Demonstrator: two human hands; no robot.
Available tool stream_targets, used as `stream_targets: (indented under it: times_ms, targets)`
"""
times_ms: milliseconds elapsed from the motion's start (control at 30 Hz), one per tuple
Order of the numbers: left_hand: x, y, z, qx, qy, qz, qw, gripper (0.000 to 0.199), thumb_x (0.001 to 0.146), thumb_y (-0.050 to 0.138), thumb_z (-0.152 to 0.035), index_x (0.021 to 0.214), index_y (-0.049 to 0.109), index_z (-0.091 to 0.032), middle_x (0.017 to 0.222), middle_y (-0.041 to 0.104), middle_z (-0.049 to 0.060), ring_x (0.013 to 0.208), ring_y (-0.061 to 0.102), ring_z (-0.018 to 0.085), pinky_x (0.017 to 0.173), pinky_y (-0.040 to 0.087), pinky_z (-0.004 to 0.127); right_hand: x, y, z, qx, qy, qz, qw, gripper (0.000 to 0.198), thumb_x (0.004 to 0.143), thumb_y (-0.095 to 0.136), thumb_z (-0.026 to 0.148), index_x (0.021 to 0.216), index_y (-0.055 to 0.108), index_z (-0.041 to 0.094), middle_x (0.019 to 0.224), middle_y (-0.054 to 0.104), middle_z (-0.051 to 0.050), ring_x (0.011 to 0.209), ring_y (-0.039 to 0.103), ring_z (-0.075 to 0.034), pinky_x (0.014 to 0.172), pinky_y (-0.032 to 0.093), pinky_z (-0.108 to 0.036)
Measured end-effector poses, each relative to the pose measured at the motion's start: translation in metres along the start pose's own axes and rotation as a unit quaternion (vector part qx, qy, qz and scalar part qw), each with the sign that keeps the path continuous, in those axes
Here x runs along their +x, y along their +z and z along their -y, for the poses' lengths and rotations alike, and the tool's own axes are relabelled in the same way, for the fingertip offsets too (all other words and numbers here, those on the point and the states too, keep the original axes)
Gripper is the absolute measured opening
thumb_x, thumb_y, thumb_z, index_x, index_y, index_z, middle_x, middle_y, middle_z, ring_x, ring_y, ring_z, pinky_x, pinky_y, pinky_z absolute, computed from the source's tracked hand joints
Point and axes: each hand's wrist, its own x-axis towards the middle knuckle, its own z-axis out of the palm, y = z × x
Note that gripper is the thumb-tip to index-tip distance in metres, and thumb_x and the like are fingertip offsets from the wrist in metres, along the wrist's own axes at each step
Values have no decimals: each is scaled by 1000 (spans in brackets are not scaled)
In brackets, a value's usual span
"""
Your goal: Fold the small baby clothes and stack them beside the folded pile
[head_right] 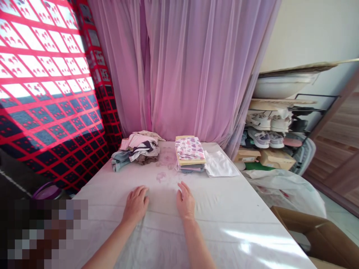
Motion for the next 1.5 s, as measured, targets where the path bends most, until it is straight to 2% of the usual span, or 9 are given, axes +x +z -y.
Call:
stream_targets:
  times_ms: [167, 367, 533, 700, 833, 933, 1033, 1233, 1500]
  targets:
    - [0, 4, 3, -12, -1, -6, 1000, 39, 87, 45, -15, 122, 62, -21, 135, 59, 10, 128, 49, 25, 112, 32, 47, -1, -2, 12, 182, 124, 23, 975, 37, 74, 59, 50, 93, 74, 22, 86, 77, -7, 72, 72, -24, 71, 58, -39]
    - [2, 7, 8, -5, -9, 8, 1000, 41, 86, 46, -17, 124, 62, -23, 135, 59, 9, 126, 51, 23, 110, 34, 45, 5, -18, 15, 342, 217, -35, 914, 46, 59, 76, 55, 86, 73, 18, 75, 75, -7, 63, 68, -20, 55, 52, -29]
    - [37, -14, 26, 16, -17, 90, 996, 39, 90, 45, -24, 126, 60, -20, 129, 63, 10, 121, 56, 23, 104, 41, 37, 12, -21, 16, 374, 241, -80, 892, 43, 58, 77, 53, 83, 72, 19, 70, 73, -4, 60, 66, -17, 54, 50, -27]
    - [95, -55, 49, 77, -28, 26, 996, 45, 94, 38, -21, 134, 53, -7, 149, 43, 19, 136, 42, 30, 108, 35, 43, 14, -20, 12, 375, 248, -88, 889, 43, 59, 77, 53, 84, 72, 19, 70, 73, -4, 60, 67, -18, 54, 51, -28]
    - [138, -72, 61, 89, -49, 19, 995, 42, 90, 46, -22, 130, 58, -14, 157, 32, 14, 145, 25, 37, 111, 28, 53, 14, -19, 13, 369, 251, -76, 892, 43, 58, 77, 54, 83, 73, 20, 69, 73, -4, 61, 67, -19, 54, 52, -29]
    - [160, -74, 66, 109, -60, 38, 992, 37, 86, 52, -24, 120, 65, -19, 154, 39, 11, 144, 28, 35, 113, 27, 48, 14, -19, 14, 367, 253, -71, 892, 41, 58, 78, 53, 82, 73, 20, 69, 73, -4, 59, 66, -18, 54, 51, -28]
    - [170, -75, 66, 118, -52, 59, 990, 37, 87, 49, -23, 117, 66, -12, 138, 56, 13, 134, 42, 33, 109, 29, 45, 15, -20, 16, 365, 254, -63, 893, 42, 57, 78, 53, 82, 73, 20, 69, 73, -3, 59, 66, -17, 54, 51, -27]
    - [148, -81, 46, 102, -13, 51, 993, 34, 90, 47, -31, 111, 72, -22, 126, 68, 7, 119, 55, 29, 101, 38, 44, 15, -22, 18, 357, 256, -41, 898, 41, 58, 77, 52, 83, 73, 20, 70, 73, -4, 60, 67, -18, 56, 51, -28]
    - [35, -61, 10, 20, 138, 56, 989, 26, 89, 52, -28, 100, 75, -28, 111, 73, 2, 101, 60, 22, 92, 41, 40, 15, -21, 19, 343, 249, -40, 905, 41, 57, 76, 52, 81, 73, 19, 69, 73, -5, 59, 66, -18, 55, 51, -28]
